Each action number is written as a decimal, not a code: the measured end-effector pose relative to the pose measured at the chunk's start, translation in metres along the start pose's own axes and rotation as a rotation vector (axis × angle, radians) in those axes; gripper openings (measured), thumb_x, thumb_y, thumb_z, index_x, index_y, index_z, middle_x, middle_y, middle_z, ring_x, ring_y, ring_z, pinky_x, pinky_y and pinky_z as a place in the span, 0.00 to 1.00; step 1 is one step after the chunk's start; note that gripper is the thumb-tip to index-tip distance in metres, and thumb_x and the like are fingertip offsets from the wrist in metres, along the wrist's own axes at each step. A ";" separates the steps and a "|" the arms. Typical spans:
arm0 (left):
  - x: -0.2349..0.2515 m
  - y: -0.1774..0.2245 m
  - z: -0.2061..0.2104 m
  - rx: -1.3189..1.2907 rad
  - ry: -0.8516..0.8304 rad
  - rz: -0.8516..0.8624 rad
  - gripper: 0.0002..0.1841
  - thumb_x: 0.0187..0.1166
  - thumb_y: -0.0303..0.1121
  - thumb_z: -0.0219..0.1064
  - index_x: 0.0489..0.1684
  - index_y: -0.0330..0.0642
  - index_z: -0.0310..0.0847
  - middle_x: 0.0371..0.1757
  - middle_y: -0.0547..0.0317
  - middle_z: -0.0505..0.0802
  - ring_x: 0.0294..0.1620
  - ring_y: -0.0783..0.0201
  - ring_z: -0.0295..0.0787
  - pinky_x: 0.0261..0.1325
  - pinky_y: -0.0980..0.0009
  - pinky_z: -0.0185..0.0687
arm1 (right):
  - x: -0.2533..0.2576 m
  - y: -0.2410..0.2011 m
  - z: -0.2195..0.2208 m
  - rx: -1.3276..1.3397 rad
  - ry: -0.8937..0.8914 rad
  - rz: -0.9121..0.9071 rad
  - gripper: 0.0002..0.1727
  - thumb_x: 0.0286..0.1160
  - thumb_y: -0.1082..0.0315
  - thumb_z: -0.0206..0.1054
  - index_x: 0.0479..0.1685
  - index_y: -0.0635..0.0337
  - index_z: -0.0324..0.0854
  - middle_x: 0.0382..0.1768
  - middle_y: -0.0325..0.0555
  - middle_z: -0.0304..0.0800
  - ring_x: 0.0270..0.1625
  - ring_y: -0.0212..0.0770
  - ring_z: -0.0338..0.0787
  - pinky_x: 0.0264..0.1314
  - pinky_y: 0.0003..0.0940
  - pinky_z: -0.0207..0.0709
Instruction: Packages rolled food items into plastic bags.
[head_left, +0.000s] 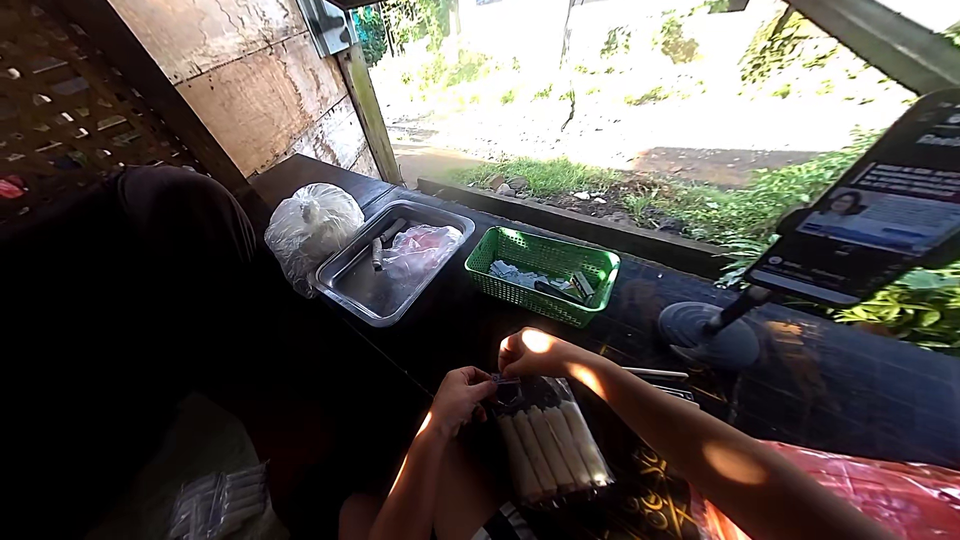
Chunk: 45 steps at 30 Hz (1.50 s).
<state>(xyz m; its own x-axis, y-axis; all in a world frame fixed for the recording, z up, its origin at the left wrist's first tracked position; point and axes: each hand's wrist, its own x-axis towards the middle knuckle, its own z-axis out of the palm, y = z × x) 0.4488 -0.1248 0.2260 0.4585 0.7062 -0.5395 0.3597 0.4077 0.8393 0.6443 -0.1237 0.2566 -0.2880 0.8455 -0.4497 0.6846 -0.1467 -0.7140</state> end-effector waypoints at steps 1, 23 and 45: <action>0.001 0.000 0.001 0.003 0.006 0.012 0.05 0.86 0.27 0.63 0.49 0.33 0.80 0.27 0.59 0.90 0.09 0.80 0.69 0.12 0.85 0.58 | 0.000 0.000 0.000 0.003 0.001 -0.005 0.05 0.75 0.71 0.73 0.43 0.64 0.87 0.34 0.43 0.87 0.36 0.32 0.80 0.45 0.36 0.72; -0.006 -0.009 0.000 0.073 0.005 0.157 0.07 0.86 0.25 0.61 0.55 0.34 0.80 0.34 0.59 0.91 0.14 0.78 0.73 0.16 0.84 0.64 | -0.015 0.056 0.045 -0.594 0.630 -0.831 0.08 0.63 0.71 0.70 0.21 0.62 0.79 0.22 0.49 0.84 0.30 0.53 0.89 0.24 0.44 0.77; 0.008 0.009 0.002 0.338 -0.097 -0.002 0.14 0.92 0.39 0.57 0.52 0.34 0.79 0.26 0.61 0.81 0.14 0.75 0.69 0.18 0.81 0.64 | -0.029 0.056 0.038 -0.615 0.591 -0.725 0.15 0.73 0.58 0.73 0.43 0.63 0.88 0.41 0.54 0.94 0.50 0.59 0.92 0.51 0.55 0.81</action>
<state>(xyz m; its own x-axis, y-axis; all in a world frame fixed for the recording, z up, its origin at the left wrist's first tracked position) 0.4569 -0.1167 0.2295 0.5268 0.6405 -0.5587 0.6017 0.1832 0.7774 0.6653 -0.1762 0.2099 -0.5011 0.7634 0.4076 0.7458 0.6199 -0.2439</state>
